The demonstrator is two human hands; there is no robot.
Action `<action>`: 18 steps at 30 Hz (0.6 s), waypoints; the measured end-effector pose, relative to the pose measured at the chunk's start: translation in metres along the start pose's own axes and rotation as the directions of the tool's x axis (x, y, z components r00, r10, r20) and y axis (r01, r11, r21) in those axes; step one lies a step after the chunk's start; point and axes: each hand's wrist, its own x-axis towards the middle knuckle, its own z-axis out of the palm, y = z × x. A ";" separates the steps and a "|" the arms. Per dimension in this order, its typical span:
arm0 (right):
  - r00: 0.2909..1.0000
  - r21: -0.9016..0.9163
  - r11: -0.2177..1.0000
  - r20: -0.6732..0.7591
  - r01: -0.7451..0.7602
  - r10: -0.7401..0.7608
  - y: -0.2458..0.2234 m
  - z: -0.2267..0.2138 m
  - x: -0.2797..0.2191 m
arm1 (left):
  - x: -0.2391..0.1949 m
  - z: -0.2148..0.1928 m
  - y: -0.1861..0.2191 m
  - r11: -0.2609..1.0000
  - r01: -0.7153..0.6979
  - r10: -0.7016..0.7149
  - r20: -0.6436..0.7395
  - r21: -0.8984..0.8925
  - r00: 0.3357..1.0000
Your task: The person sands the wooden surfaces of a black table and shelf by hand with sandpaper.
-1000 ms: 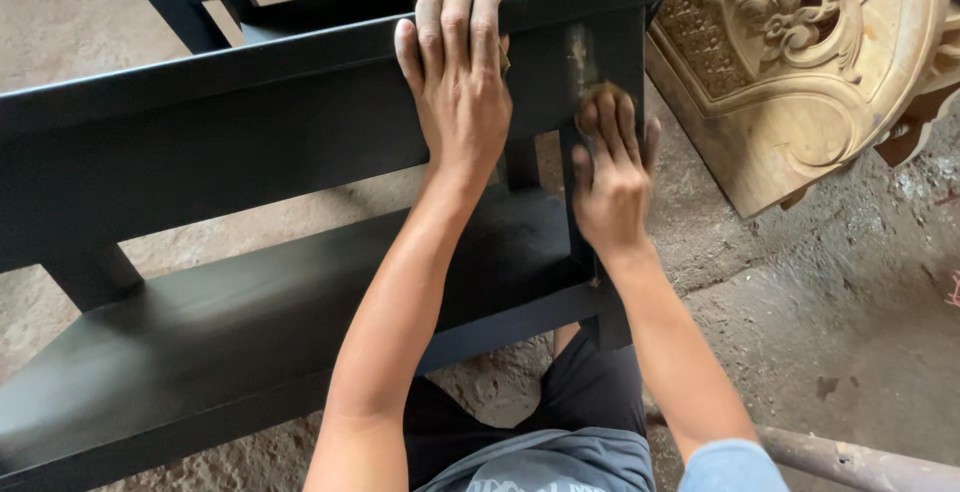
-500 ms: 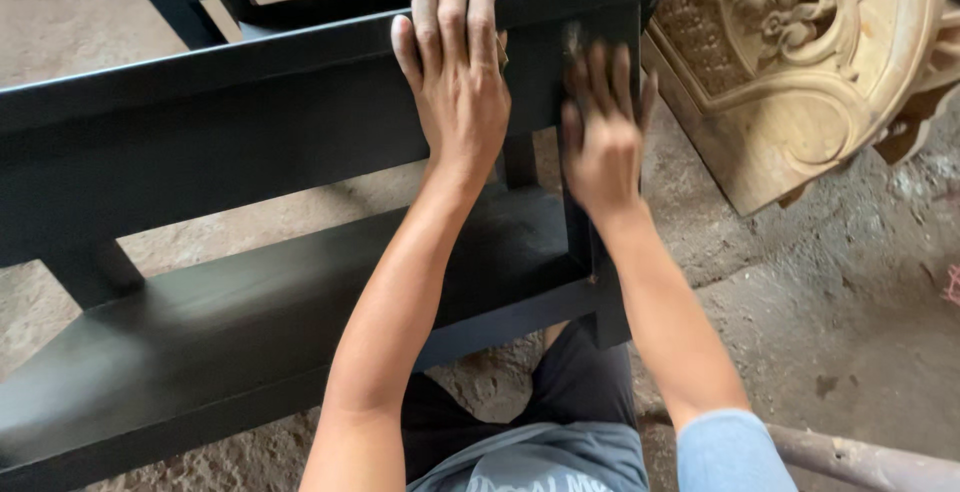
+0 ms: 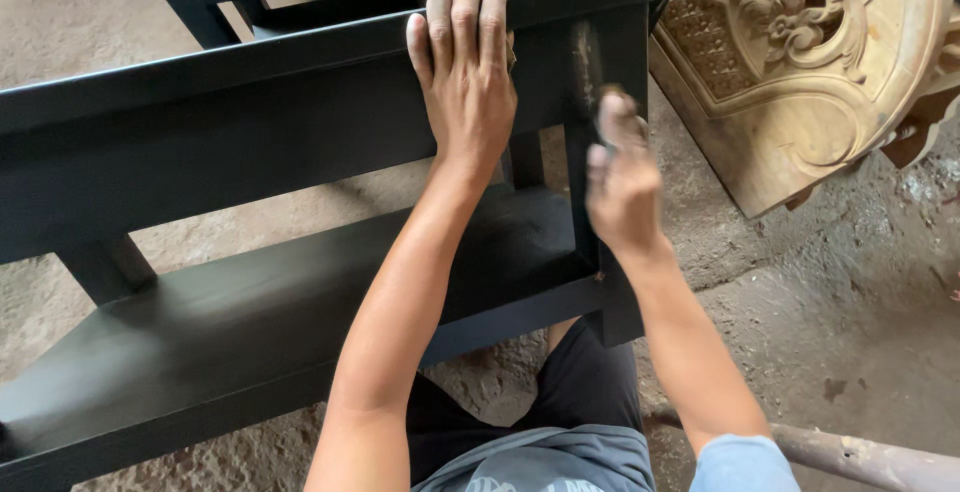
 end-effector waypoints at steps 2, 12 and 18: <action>0.998 -0.122 0.993 0.059 -0.007 0.014 -0.012 0.004 -0.005 | 0.000 0.000 0.001 1.000 -0.001 0.001 -0.024 0.012 1.000; 0.995 -0.189 0.979 0.085 0.070 -0.055 -0.005 0.019 0.041 | 0.002 -0.004 0.006 1.000 0.020 -0.020 -0.016 -0.018 1.000; 0.991 -0.202 0.979 0.132 0.038 -0.011 -0.012 0.003 0.012 | 0.000 -0.008 0.006 0.999 0.019 -0.019 -0.009 -0.032 1.000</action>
